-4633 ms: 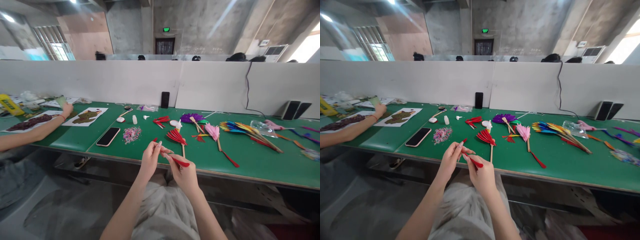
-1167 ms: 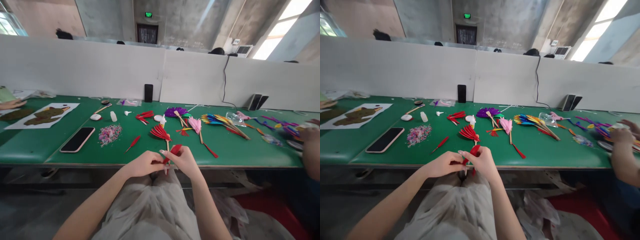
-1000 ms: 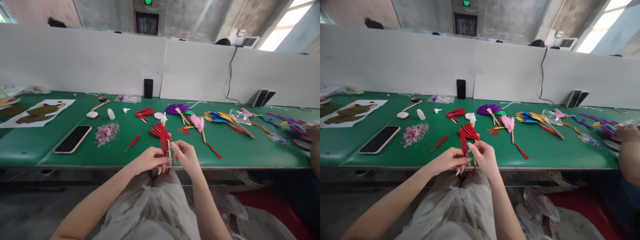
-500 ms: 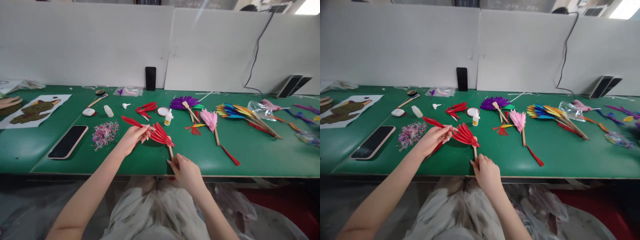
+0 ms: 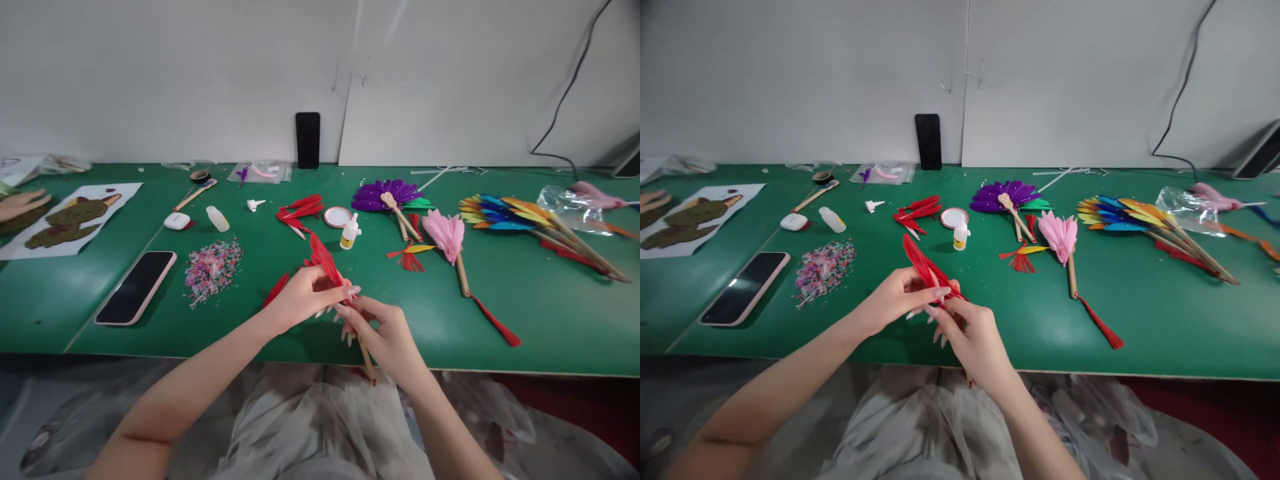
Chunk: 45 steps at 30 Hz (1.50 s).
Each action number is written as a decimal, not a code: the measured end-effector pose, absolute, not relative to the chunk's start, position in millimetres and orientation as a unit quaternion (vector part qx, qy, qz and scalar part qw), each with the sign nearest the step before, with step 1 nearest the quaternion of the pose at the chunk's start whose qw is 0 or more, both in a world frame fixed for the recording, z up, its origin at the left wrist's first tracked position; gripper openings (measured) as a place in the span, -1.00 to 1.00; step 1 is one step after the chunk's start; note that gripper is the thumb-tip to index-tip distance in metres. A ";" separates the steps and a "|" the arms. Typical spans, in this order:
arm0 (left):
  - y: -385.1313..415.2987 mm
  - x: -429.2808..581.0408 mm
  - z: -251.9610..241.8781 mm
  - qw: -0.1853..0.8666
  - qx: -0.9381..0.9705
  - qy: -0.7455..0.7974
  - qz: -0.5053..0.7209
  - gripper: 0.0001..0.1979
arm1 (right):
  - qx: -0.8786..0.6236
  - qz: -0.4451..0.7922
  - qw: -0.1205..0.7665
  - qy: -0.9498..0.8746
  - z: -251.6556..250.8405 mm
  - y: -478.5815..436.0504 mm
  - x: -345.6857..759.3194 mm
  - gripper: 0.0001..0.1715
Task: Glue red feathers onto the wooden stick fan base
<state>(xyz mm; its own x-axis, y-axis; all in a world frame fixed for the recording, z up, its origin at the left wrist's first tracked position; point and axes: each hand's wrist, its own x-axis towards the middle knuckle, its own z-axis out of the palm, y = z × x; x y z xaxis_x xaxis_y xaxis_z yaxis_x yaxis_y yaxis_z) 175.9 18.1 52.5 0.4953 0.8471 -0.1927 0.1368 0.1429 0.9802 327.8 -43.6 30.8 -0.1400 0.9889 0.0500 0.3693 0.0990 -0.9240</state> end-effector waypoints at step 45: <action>17.5 169.8 85.0 0.367 0.795 0.399 0.273 -0.72 | -0.525 0.583 0.430 -0.447 40.1 -48.0 329.7 -0.77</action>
<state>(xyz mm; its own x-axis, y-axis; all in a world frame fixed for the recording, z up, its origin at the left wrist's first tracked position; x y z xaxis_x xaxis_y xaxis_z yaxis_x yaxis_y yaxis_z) 169.8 17.5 85.0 0.5327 0.8346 0.1403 0.4347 -0.4121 0.8008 329.7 -48.0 40.1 -0.0787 0.9704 -0.2282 -0.0315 -0.2312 -0.9724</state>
